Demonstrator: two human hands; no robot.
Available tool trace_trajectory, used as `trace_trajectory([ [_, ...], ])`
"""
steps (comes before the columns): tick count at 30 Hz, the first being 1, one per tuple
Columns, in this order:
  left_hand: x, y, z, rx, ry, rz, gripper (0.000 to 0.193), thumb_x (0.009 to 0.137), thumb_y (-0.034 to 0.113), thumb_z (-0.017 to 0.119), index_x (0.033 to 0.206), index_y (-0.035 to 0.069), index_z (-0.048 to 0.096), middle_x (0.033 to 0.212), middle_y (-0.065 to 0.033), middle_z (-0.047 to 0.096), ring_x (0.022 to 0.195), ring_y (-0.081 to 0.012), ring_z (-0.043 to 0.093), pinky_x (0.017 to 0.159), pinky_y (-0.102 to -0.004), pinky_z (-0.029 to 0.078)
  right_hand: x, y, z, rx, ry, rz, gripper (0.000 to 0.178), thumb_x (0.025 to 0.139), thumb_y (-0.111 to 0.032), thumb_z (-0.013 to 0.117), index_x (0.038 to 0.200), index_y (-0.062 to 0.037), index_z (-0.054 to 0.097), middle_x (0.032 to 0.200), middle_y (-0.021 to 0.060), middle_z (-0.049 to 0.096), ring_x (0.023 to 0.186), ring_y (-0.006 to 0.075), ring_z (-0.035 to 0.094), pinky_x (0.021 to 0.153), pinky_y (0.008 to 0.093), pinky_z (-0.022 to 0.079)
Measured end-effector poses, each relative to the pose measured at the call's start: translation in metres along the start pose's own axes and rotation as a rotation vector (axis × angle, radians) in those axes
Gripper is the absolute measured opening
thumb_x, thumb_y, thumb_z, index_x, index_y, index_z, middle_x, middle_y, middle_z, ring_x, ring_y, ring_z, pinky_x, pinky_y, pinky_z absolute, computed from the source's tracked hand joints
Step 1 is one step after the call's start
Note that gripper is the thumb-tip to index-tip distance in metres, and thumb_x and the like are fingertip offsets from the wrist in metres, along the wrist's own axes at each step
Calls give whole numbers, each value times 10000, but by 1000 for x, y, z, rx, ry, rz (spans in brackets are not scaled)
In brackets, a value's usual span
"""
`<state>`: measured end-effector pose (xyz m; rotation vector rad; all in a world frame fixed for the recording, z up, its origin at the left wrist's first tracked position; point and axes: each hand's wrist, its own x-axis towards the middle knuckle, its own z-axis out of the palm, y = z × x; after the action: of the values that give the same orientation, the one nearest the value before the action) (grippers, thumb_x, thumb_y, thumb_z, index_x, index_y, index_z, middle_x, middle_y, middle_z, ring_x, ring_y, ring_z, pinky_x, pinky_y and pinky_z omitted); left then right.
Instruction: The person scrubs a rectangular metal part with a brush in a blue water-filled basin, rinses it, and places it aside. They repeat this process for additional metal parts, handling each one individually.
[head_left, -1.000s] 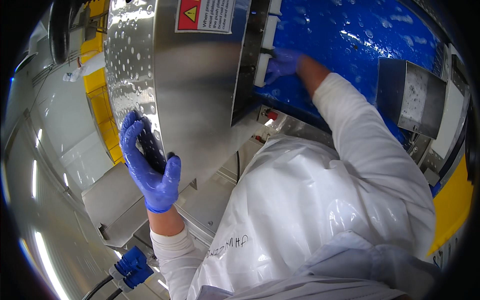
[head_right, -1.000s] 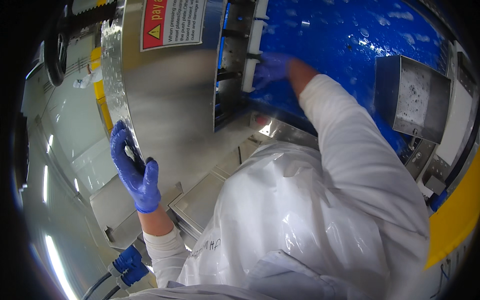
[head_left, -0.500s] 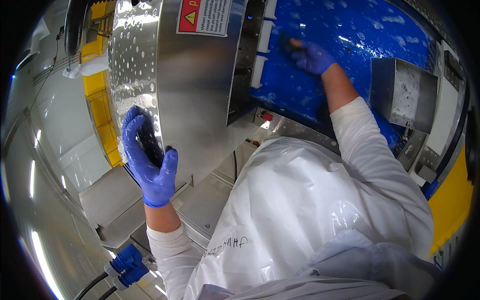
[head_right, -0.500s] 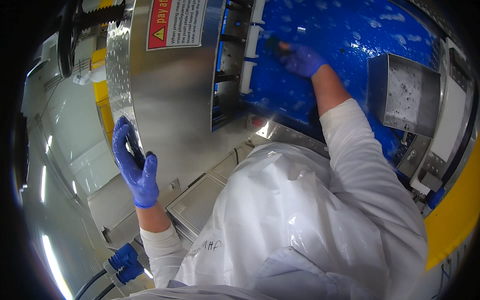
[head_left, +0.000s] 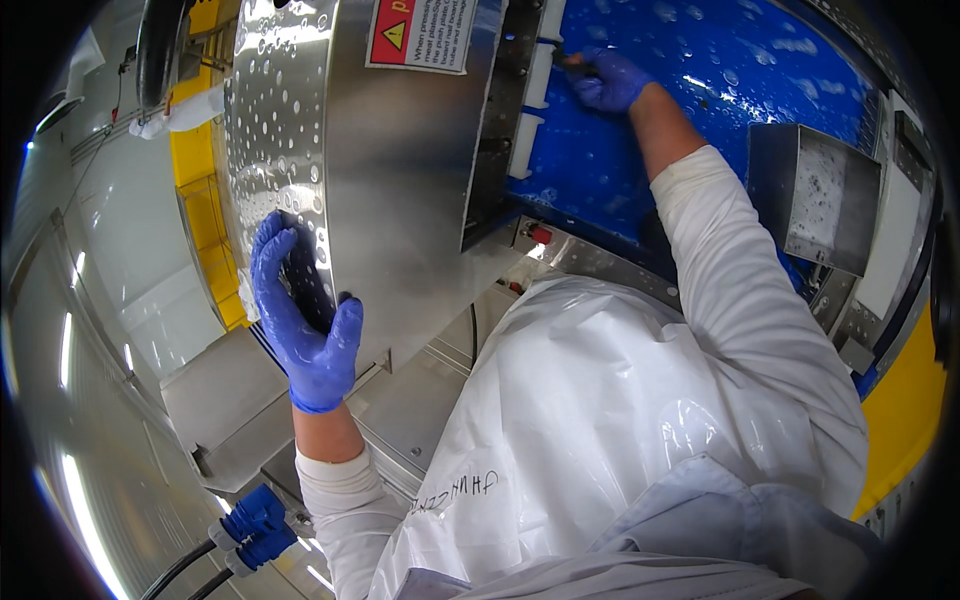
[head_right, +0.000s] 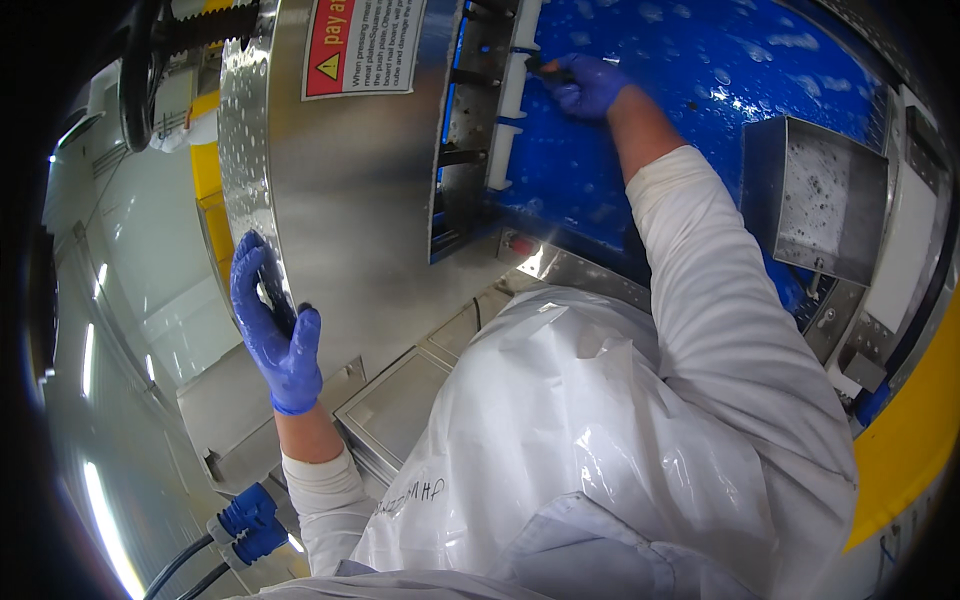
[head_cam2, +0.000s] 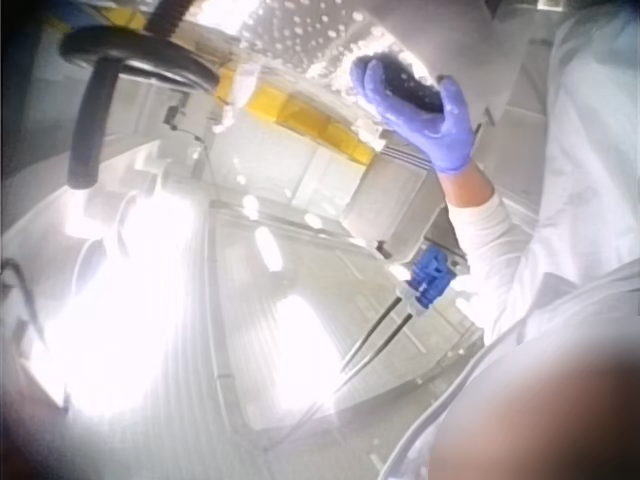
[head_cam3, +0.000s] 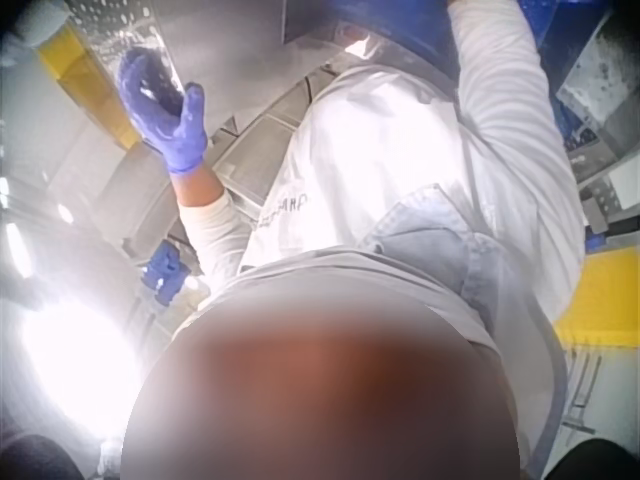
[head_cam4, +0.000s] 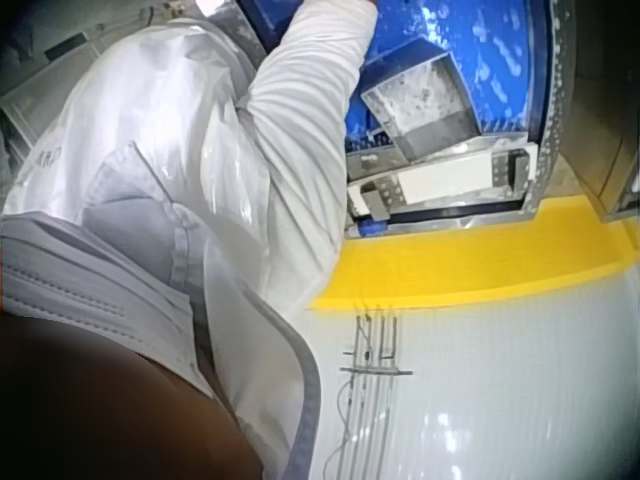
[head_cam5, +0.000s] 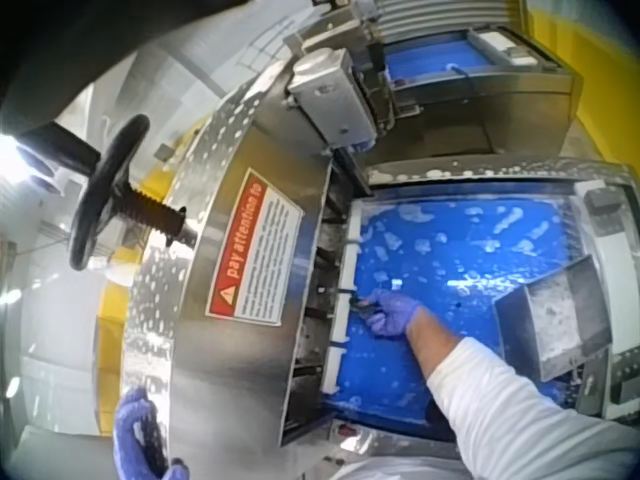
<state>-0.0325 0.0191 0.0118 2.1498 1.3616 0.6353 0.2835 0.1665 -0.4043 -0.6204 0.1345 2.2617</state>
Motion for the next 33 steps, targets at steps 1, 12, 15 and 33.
trace_trajectory([
  [1,1,0,0,3,-1,4,736,855,95,706,1506,1,374,1595,-165,326,1478,-307,359,1231,-464,281,5,-1,-8,-16,6,-8,164,981,-186,616,1079,-58,593,890,68,628,565,80,476,453,190,375],
  [12,-2,2,1,19,31,-29,748,831,98,710,1498,-1,385,1587,-174,338,1462,-314,379,1226,-474,292,-8,-15,5,-62,-53,-70,231,1065,-194,444,1229,-71,549,932,96,607,745,130,607,542,192,457],
  [15,0,2,1,23,28,-22,748,843,133,727,1496,-3,387,1584,-177,340,1461,-316,381,1223,-474,297,13,-19,5,1,-110,13,245,1072,-199,442,1241,-55,544,944,103,607,758,148,606,565,205,478],
  [33,4,-3,-5,200,-6,-10,747,822,244,723,1466,18,420,1581,-203,342,1481,-338,330,1202,-459,282,122,3,-14,-24,-24,-24,314,1021,-234,567,1204,8,648,1172,194,705,1034,323,706,939,512,564],
])
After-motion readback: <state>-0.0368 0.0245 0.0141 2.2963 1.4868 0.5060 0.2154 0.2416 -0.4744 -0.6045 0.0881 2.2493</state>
